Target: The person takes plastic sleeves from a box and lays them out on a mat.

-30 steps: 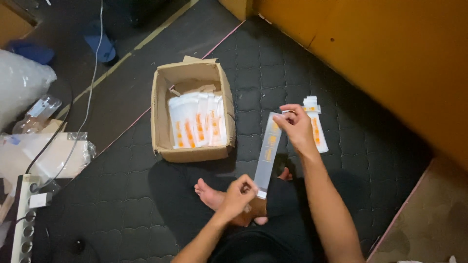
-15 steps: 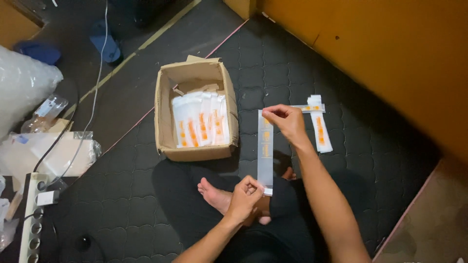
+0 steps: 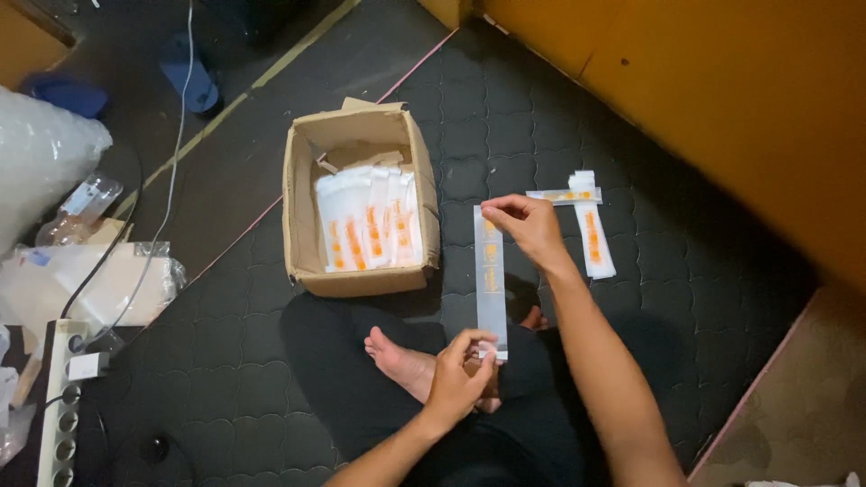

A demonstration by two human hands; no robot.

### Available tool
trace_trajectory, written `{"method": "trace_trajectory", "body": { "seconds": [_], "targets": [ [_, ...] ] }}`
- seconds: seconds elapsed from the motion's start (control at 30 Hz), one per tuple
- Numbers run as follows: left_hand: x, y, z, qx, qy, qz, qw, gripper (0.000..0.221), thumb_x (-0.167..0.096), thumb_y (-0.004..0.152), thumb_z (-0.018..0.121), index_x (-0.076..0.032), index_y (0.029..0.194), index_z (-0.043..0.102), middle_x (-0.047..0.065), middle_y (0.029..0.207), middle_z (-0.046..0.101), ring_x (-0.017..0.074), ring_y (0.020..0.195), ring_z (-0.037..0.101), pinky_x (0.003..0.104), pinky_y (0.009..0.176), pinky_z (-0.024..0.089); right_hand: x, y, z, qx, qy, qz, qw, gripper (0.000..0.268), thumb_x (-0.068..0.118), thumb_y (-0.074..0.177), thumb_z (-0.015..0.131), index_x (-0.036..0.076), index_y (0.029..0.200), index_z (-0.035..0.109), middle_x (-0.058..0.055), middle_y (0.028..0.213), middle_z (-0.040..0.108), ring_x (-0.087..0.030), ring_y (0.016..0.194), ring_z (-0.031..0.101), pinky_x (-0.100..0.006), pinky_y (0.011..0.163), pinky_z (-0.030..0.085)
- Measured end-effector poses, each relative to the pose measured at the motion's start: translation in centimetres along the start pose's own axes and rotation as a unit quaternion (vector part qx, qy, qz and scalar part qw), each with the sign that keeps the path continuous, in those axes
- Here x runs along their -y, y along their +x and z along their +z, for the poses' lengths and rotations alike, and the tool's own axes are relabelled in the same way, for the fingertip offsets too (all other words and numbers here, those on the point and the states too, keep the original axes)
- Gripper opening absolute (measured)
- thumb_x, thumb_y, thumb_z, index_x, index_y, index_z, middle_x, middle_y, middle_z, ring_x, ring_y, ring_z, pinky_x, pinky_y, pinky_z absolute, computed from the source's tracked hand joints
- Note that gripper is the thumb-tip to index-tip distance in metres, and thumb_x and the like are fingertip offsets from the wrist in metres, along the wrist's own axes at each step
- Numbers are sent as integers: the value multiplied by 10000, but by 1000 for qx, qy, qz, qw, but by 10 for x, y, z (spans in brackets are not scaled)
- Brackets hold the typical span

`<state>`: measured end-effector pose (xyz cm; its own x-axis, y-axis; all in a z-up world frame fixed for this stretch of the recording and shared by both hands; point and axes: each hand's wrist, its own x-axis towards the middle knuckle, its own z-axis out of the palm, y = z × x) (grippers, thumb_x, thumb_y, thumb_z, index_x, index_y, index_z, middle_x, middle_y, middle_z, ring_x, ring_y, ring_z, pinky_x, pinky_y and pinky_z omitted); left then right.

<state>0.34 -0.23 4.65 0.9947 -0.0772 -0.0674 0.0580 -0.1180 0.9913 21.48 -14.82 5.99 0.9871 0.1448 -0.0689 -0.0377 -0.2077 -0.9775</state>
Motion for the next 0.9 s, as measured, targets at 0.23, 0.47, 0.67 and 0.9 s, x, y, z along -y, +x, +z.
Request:
{"method": "trace_trajectory", "body": {
  "seconds": [0.23,0.47,0.67,0.9],
  "targets": [
    [-7,0,-2,17,28,-5,999,312,-40,918,632,-33,1229,658,85,1047,678,171,892,651,292,831,548,-10,4,0,5,-12,8,1000,184,124,885,769,51,1052,795,-69,862,771,-100,717,662,-210,663,539],
    [-23,-3,-5,30,-15,36,999,467,119,787,459,1,1167,703,109,1010,698,177,734,590,261,668,486,-16,4,2,14,-1,25,1000,189,141,880,780,49,1042,808,-44,809,741,-85,693,612,-204,638,496],
    [-42,4,-10,22,16,86,996,388,104,778,575,-5,1101,760,150,1110,769,223,849,693,292,715,544,-34,-4,8,22,-1,67,997,204,162,868,785,52,1037,814,-45,812,746,-94,703,612,-218,653,489],
    [-46,47,-19,-73,77,234,966,269,14,825,721,-174,986,826,60,964,819,333,936,767,424,789,620,-105,-39,22,9,13,177,984,239,365,908,806,143,991,835,-43,858,777,-112,728,628,-302,686,546]
  ]
}}
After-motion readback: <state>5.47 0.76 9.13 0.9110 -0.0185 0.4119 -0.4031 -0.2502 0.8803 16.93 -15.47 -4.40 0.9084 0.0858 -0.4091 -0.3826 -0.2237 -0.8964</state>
